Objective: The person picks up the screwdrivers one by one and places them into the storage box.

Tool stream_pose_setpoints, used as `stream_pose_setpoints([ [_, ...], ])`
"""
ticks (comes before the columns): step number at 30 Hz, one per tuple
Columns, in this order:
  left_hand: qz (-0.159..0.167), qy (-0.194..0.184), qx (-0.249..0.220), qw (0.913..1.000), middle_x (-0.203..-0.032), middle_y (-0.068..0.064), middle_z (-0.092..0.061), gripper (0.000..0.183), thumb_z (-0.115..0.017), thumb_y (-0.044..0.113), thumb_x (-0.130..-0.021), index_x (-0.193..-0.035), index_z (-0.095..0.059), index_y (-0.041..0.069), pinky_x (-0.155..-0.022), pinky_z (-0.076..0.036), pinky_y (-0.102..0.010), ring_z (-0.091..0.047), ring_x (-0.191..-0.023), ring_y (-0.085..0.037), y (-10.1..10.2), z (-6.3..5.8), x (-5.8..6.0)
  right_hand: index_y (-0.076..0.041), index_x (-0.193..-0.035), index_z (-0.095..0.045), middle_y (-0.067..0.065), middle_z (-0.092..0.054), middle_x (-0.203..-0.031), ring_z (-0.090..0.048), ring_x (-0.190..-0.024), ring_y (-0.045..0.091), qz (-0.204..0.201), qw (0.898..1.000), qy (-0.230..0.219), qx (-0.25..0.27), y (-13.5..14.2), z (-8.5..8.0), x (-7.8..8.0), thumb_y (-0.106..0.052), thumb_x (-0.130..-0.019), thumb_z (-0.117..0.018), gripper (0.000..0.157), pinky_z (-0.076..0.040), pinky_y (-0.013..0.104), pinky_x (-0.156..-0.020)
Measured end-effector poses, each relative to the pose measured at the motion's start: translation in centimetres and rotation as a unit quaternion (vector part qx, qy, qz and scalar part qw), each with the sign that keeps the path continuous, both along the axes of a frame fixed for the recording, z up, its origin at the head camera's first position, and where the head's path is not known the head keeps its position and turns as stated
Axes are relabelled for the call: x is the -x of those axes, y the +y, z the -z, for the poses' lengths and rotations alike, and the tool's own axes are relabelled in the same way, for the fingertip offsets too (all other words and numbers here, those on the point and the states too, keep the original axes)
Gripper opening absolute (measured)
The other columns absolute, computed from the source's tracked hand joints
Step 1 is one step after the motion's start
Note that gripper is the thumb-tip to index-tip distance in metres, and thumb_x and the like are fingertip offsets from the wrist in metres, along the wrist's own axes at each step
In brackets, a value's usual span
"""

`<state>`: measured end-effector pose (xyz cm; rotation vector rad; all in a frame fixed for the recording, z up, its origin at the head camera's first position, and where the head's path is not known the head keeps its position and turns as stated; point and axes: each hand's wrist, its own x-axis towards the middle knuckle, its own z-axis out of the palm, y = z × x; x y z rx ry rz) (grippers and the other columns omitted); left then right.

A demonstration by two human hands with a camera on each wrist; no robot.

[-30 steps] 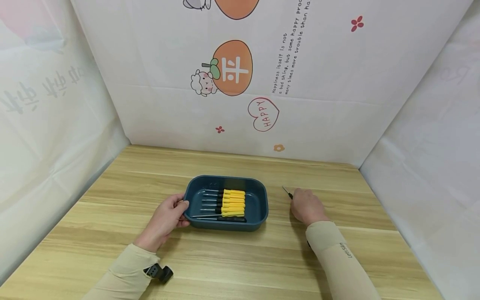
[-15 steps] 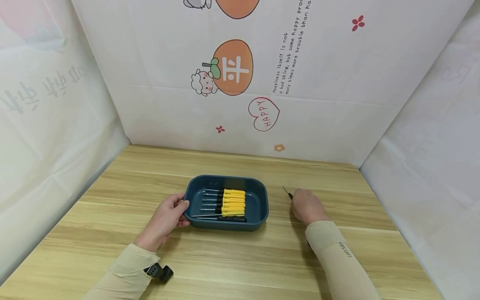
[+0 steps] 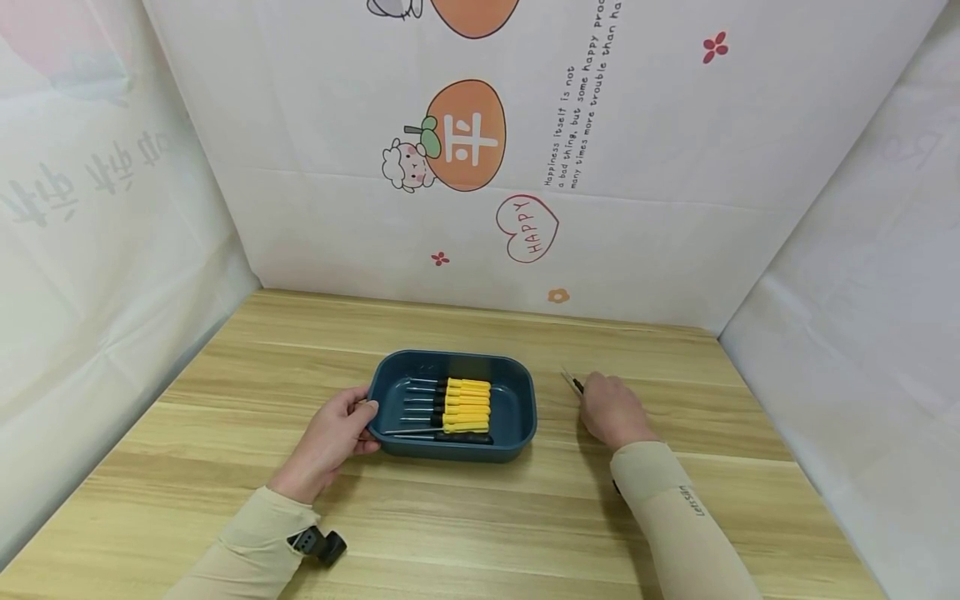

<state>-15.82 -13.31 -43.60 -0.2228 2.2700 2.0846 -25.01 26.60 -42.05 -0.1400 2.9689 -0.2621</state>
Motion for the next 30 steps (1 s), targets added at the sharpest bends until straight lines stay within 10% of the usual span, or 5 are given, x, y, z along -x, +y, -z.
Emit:
stream_pose_setpoints([
  [12,0.003,0.008,0.008,0.9999,-0.107,-0.015,-0.06,0.044,-0.051,0.019,-0.11,-0.149,-0.05,-0.001,-0.063,-0.061,-0.029,-0.061,-0.07,-0.017,-0.2,0.2,0.1,0.009,-0.125,-0.06,0.023,-0.064,-0.104,-0.056,-0.08,0.029,-0.005,0.998,0.054,0.026,-1.1,-1.1,-0.4,-0.012,-0.106,-0.046,0.032,-0.049,0.041,-0.068],
  [30,0.001,0.006,0.001,1.0,-0.108,-0.017,-0.06,0.042,-0.053,0.018,-0.109,-0.147,-0.052,0.0,-0.063,-0.06,-0.027,-0.061,-0.069,-0.016,0.0,0.0,0.0,0.006,-0.123,-0.062,0.025,-0.067,-0.112,-0.063,-0.103,0.038,-0.042,0.991,0.121,0.044,-3.6,-3.3,-1.3,-0.014,-0.106,-0.053,0.028,-0.055,0.054,-0.083],
])
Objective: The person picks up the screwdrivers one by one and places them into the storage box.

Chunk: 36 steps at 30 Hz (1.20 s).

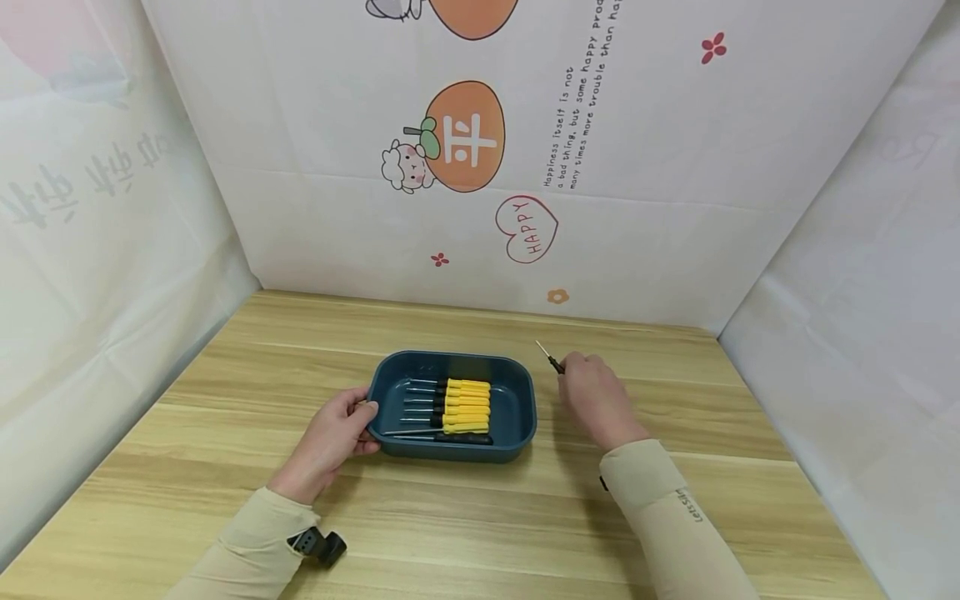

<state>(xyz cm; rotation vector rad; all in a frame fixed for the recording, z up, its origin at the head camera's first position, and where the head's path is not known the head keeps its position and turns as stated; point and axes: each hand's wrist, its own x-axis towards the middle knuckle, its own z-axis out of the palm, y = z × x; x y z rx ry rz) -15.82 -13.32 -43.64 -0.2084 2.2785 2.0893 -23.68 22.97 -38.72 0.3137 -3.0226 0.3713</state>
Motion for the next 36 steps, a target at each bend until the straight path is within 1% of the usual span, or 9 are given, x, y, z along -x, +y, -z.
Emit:
stream_pose_setpoints([
  [5,0.003,0.005,0.002,1.0,-0.106,-0.016,-0.059,0.043,-0.052,0.019,-0.109,-0.148,-0.051,-0.001,-0.062,-0.06,-0.028,-0.061,-0.069,-0.016,-0.1,0.1,0.1,0.005,-0.122,-0.063,0.024,-0.068,-0.11,-0.063,-0.101,0.038,-0.008,1.0,0.019,0.006,-0.7,-0.5,-0.3,-0.014,-0.105,-0.055,0.027,-0.055,0.055,-0.084],
  [8,0.003,0.002,0.001,1.0,-0.106,-0.016,-0.059,0.043,-0.053,0.019,-0.109,-0.148,-0.051,0.0,-0.062,-0.06,-0.028,-0.061,-0.069,-0.016,-0.1,0.1,0.0,0.006,-0.121,-0.064,0.024,-0.068,-0.109,-0.063,-0.101,0.038,-0.018,0.999,0.03,0.01,-1.0,-0.6,-0.6,-0.013,-0.105,-0.056,0.026,-0.055,0.056,-0.085],
  [15,-0.001,-0.003,0.003,1.0,-0.109,-0.018,-0.06,0.043,-0.053,0.017,-0.108,-0.148,-0.052,-0.001,-0.063,-0.061,-0.027,-0.063,-0.07,-0.016,0.0,-0.1,0.0,0.006,-0.119,-0.065,0.023,-0.068,-0.112,-0.063,-0.108,0.04,-0.047,0.997,0.055,0.003,-1.9,-0.9,-1.0,-0.012,-0.104,-0.057,0.024,-0.055,0.057,-0.092],
  [25,-0.003,-0.006,0.002,1.0,-0.109,-0.018,-0.06,0.044,-0.053,0.016,-0.108,-0.148,-0.051,-0.001,-0.063,-0.061,-0.027,-0.061,-0.071,-0.016,0.1,0.0,0.1,0.003,-0.114,-0.068,0.018,-0.071,-0.105,-0.064,-0.103,0.037,-0.066,0.994,0.081,0.012,-3.2,-1.0,-1.4,-0.011,-0.102,-0.062,0.019,-0.056,0.054,-0.09],
  [32,-0.002,-0.005,-0.003,1.0,-0.109,-0.018,-0.06,0.043,-0.053,0.016,-0.108,-0.148,-0.051,-0.001,-0.063,-0.06,-0.027,-0.062,-0.07,-0.016,0.1,-0.1,0.1,0.0,-0.117,-0.069,0.016,-0.071,-0.109,-0.064,-0.105,0.033,-0.071,0.995,0.07,0.006,-4.2,-1.1,-1.8,-0.012,-0.102,-0.064,0.02,-0.057,0.052,-0.091],
  [36,-0.001,-0.005,-0.003,1.0,-0.108,-0.018,-0.06,0.043,-0.053,0.016,-0.108,-0.148,-0.051,0.0,-0.063,-0.06,-0.027,-0.062,-0.07,-0.016,0.0,-0.1,0.1,0.0,-0.12,-0.068,0.017,-0.07,-0.113,-0.064,-0.105,0.032,-0.087,0.994,0.06,-0.001,-4.8,-1.1,-2.0,-0.014,-0.103,-0.064,0.022,-0.058,0.05,-0.091],
])
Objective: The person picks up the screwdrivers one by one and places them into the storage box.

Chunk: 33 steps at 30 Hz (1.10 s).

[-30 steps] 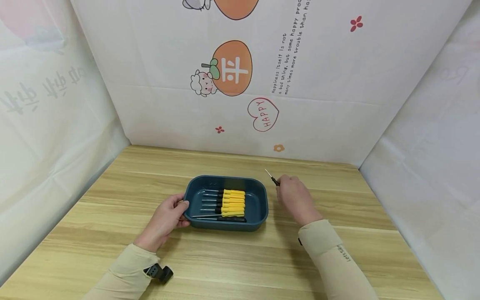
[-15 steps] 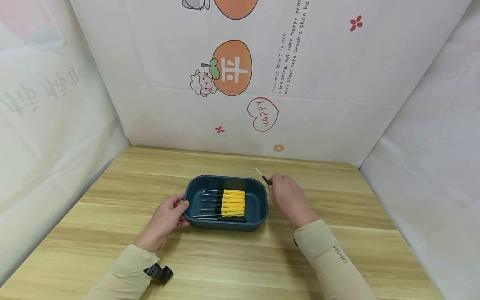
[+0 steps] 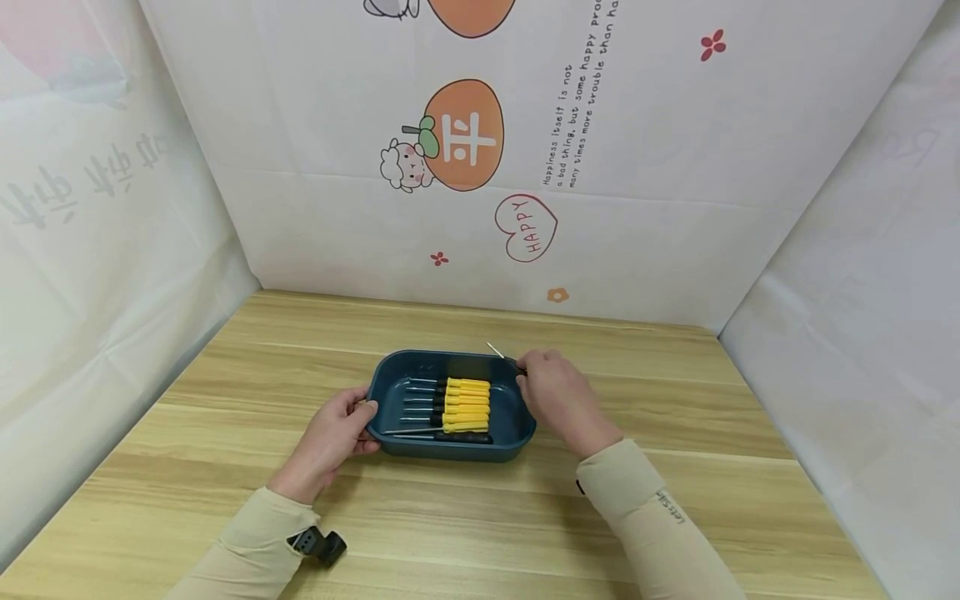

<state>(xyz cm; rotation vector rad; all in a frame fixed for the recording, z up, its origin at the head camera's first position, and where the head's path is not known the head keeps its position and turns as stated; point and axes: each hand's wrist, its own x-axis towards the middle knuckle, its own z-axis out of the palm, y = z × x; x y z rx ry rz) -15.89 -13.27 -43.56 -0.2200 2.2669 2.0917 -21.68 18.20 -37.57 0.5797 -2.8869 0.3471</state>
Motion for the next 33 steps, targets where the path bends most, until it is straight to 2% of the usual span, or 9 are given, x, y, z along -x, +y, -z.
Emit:
stream_pose_setpoints([
  [12,-0.001,0.001,0.0,1.0,-0.107,-0.017,-0.059,0.043,-0.053,0.016,-0.108,-0.148,-0.052,0.0,-0.063,-0.06,-0.027,-0.061,-0.07,-0.016,0.0,0.0,0.0,-0.004,-0.125,-0.069,0.012,-0.07,-0.117,-0.065,-0.108,0.027,-0.045,0.998,-0.049,-0.006,-1.5,0.0,-0.5,-0.019,-0.105,-0.063,0.026,-0.059,0.048,-0.092],
  [25,0.0,0.001,-0.003,1.0,-0.106,-0.017,-0.059,0.043,-0.053,0.016,-0.108,-0.148,-0.052,0.0,-0.063,-0.06,-0.026,-0.06,-0.072,-0.016,0.0,0.0,0.0,-0.007,-0.121,-0.072,0.003,-0.071,-0.109,-0.06,-0.088,0.012,-0.11,0.989,-0.096,-0.006,-3.1,0.2,-0.8,-0.019,-0.104,-0.066,0.022,-0.059,0.037,-0.085],
  [33,0.001,-0.001,0.001,1.0,-0.108,-0.016,-0.059,0.044,-0.053,0.018,-0.108,-0.149,-0.051,0.001,-0.063,-0.06,-0.027,-0.06,-0.073,-0.017,-0.1,0.0,0.0,-0.009,-0.121,-0.073,-0.001,-0.072,-0.11,-0.059,-0.088,0.009,-0.134,0.981,-0.143,0.008,-3.9,0.2,-0.9,-0.018,-0.104,-0.065,0.02,-0.058,0.034,-0.087],
])
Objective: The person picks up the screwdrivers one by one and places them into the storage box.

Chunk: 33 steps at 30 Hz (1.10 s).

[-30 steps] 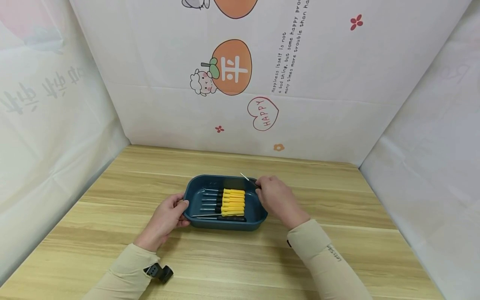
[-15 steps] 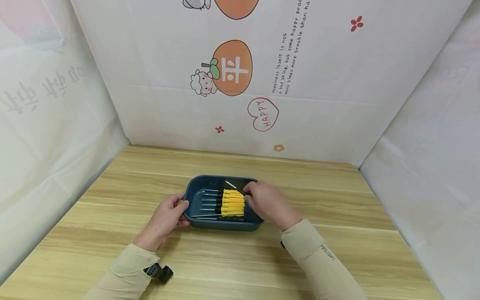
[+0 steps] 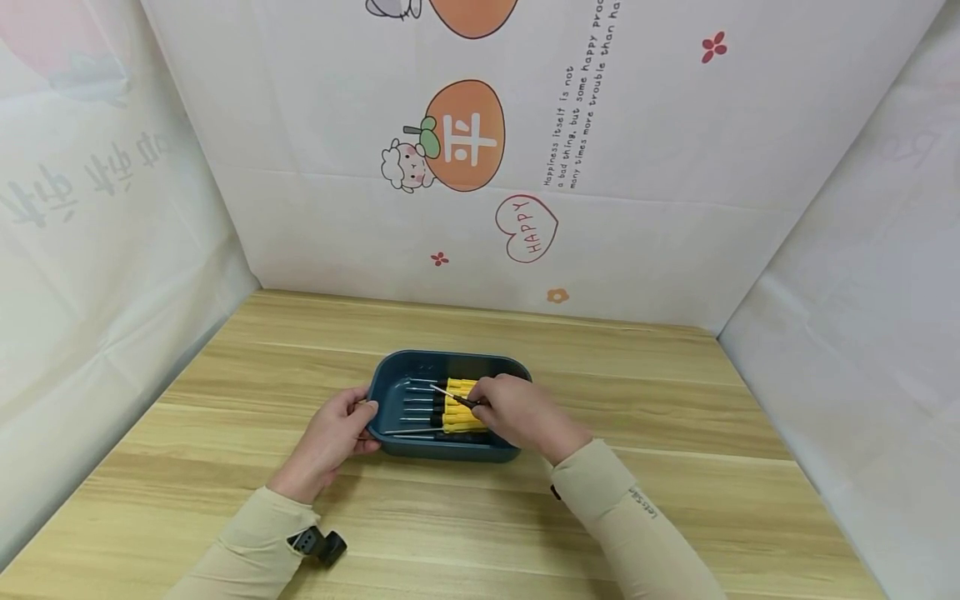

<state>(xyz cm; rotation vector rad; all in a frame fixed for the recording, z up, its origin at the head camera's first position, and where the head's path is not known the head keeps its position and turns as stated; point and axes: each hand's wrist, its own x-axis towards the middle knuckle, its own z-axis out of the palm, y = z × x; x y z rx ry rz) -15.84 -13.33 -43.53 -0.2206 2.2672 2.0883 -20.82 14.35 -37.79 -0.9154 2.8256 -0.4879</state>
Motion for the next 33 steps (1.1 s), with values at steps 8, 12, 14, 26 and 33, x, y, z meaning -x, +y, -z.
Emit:
stream_pose_setpoints([
  [8,0.003,0.004,0.007,1.0,-0.109,-0.016,-0.059,0.046,-0.051,0.019,-0.109,-0.15,-0.048,-0.002,-0.063,-0.061,-0.029,-0.061,-0.072,-0.017,-0.14,0.23,0.11,-0.012,-0.119,-0.074,-0.004,-0.072,-0.109,-0.06,-0.087,0.008,-0.028,1.0,-0.011,0.001,-0.16,0.1,-0.08,-0.017,-0.103,-0.066,0.019,-0.058,0.032,-0.085],
  [12,0.002,0.002,0.003,1.0,-0.11,-0.017,-0.059,0.045,-0.052,0.018,-0.109,-0.15,-0.049,-0.001,-0.064,-0.061,-0.028,-0.062,-0.072,-0.016,-0.05,0.02,-0.01,-0.013,-0.117,-0.075,-0.005,-0.072,-0.11,-0.062,-0.091,0.008,-0.039,0.999,-0.032,0.001,-0.23,0.11,-0.14,-0.019,-0.102,-0.069,0.017,-0.058,0.034,-0.088],
  [14,0.003,0.0,0.001,1.0,-0.11,-0.018,-0.059,0.045,-0.052,0.018,-0.109,-0.149,-0.05,0.0,-0.064,-0.061,-0.028,-0.062,-0.072,-0.016,0.01,-0.07,-0.06,-0.015,-0.115,-0.075,-0.006,-0.072,-0.109,-0.062,-0.092,0.008,-0.043,0.998,-0.044,0.0,-0.24,0.12,-0.15,-0.02,-0.102,-0.069,0.016,-0.057,0.034,-0.089],
  [26,0.001,0.001,0.0,1.0,-0.11,-0.018,-0.059,0.044,-0.053,0.018,-0.108,-0.149,-0.051,0.0,-0.065,-0.061,-0.027,-0.063,-0.072,-0.016,0.07,-0.12,-0.09,-0.02,-0.109,-0.076,-0.012,-0.07,-0.104,-0.058,-0.09,0.009,-0.061,0.994,-0.095,-0.005,-0.28,0.36,0.12,-0.019,-0.102,-0.068,0.011,-0.055,0.033,-0.088],
  [33,0.001,0.002,-0.001,1.0,-0.109,-0.017,-0.059,0.044,-0.053,0.018,-0.108,-0.149,-0.051,0.0,-0.065,-0.061,-0.027,-0.061,-0.073,-0.016,0.07,-0.07,-0.11,-0.017,-0.109,-0.078,-0.01,-0.072,-0.101,-0.059,-0.086,0.007,-0.089,0.989,-0.115,0.007,-0.12,0.48,0.7,-0.018,-0.101,-0.07,0.012,-0.055,0.028,-0.083],
])
